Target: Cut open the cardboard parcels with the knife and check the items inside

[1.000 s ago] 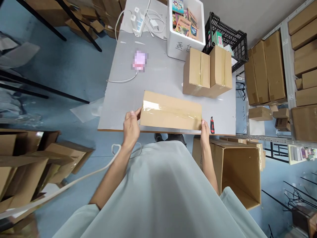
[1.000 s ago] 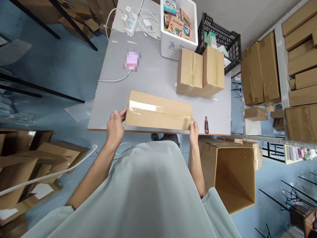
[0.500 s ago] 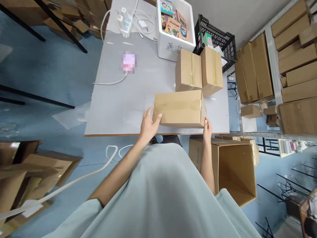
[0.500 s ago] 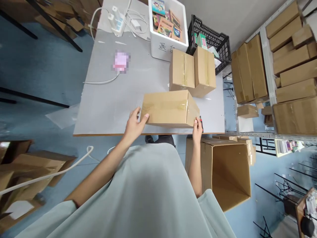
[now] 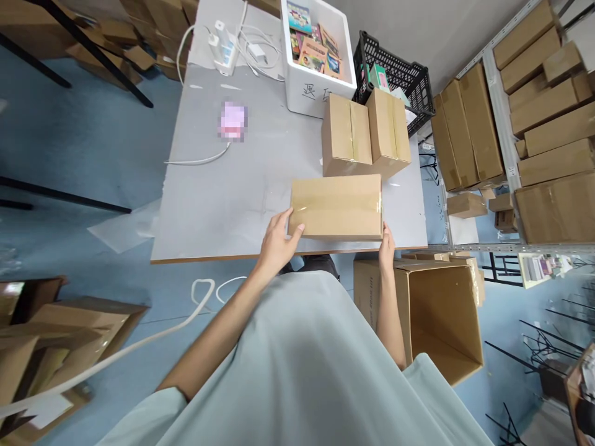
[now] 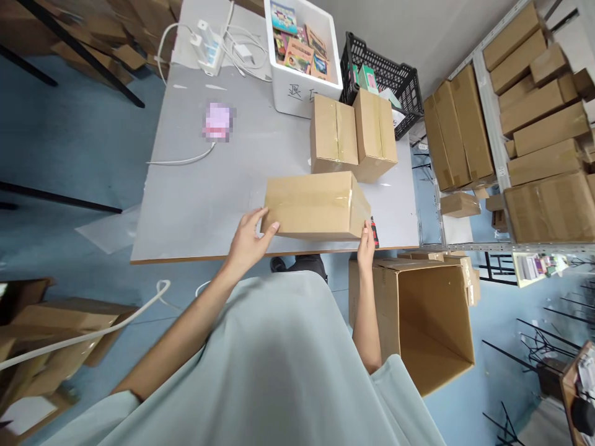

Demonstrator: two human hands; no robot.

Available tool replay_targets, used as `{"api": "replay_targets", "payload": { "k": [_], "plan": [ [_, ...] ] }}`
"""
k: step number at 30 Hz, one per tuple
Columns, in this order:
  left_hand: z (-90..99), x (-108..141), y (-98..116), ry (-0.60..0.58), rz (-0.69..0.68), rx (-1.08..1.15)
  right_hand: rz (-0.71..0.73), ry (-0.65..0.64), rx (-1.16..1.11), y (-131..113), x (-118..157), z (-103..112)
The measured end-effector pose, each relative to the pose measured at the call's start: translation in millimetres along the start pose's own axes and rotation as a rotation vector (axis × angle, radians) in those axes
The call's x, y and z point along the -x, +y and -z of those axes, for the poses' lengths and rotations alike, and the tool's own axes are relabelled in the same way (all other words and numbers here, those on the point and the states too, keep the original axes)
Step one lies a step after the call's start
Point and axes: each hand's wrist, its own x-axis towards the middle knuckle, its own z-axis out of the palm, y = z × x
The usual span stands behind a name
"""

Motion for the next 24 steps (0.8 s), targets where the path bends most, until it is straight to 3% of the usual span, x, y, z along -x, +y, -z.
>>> {"api": "replay_targets", "payload": {
  "k": [3, 6, 9, 12, 14, 17, 19, 24],
  "plan": [
    [15.0, -8, 19, 0.062, -0.056, -0.004, 0.116, -0.001, 0.122, -13, 14, -25],
    [28.3, -13, 48, 0.028, -0.175, 0.093, 0.217, -0.099, 0.182, -21, 23, -41],
    [39.1, -16, 56, -0.007, -0.208, 0.066, 0.106, -0.043, 0.162, -16, 20, -40],
    [49.7, -21, 36, 0.083, -0.142, -0.002, -0.121, 0.048, 0.084, -6, 11, -38],
    [57.5, -26, 15, 0.136, -0.093, 0.023, -0.151, -0.042, 0.026, -6, 9, -42],
    [69.9, -35, -15, 0.181, -0.070, 0.003, -0.024, -0.181, -0.051, -27, 16, -51],
    [76.7, -40, -34, 0.217, -0.025, -0.013, 0.084, -0.185, -0.044, -55, 26, -55],
    [71.4, -40, -82, 0.201, 0.336, 0.191, 0.448, -0.140, 0.280, -131, 73, -71]
  ]
}}
